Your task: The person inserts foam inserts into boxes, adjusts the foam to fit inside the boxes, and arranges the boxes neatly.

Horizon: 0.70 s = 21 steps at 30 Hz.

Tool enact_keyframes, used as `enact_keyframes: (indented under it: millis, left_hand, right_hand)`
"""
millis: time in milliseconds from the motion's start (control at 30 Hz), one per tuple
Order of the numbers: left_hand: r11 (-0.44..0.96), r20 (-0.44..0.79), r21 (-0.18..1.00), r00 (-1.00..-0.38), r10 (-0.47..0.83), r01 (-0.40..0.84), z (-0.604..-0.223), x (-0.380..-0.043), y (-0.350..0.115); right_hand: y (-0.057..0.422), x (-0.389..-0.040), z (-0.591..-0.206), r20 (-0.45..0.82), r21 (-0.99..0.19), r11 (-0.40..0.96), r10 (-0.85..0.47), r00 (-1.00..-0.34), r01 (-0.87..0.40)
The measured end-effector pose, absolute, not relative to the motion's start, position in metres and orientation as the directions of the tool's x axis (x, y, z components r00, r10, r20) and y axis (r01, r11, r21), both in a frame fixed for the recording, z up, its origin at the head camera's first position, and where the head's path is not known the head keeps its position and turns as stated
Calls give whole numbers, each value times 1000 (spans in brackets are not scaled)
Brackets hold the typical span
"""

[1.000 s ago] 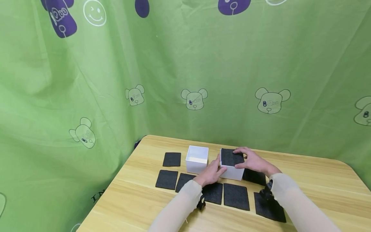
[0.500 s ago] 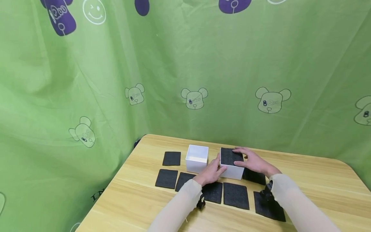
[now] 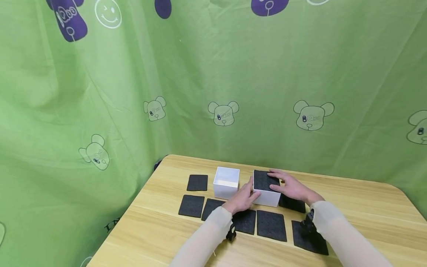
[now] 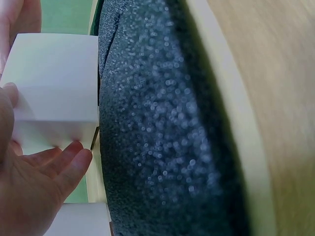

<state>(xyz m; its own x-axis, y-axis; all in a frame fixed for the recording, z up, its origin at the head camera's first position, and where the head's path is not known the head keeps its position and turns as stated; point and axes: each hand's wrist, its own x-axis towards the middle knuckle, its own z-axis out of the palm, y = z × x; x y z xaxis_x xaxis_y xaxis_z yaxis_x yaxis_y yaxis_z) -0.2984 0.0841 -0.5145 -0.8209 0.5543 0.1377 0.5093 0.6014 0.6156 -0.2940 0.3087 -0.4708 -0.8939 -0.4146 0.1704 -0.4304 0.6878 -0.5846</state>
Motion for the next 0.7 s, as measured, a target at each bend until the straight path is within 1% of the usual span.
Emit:
enact_keyframes:
  millis: [200,433,700]
  left_hand:
    - [602,132,620,-823,553,503,-515,-299,85]
    - [612,123,609,-822,556,505,-516,-297,85]
    - [619,113,609,-826,552,496,-515,-298,85]
  right_hand:
    - [308,-293,-473,206,-516,709,-443,-873,-482]
    - [309,-287,-472,185,-474,751,-425,-886,-459]
    - [309,-284,-470,178,-456,763,-427,-887,-459]
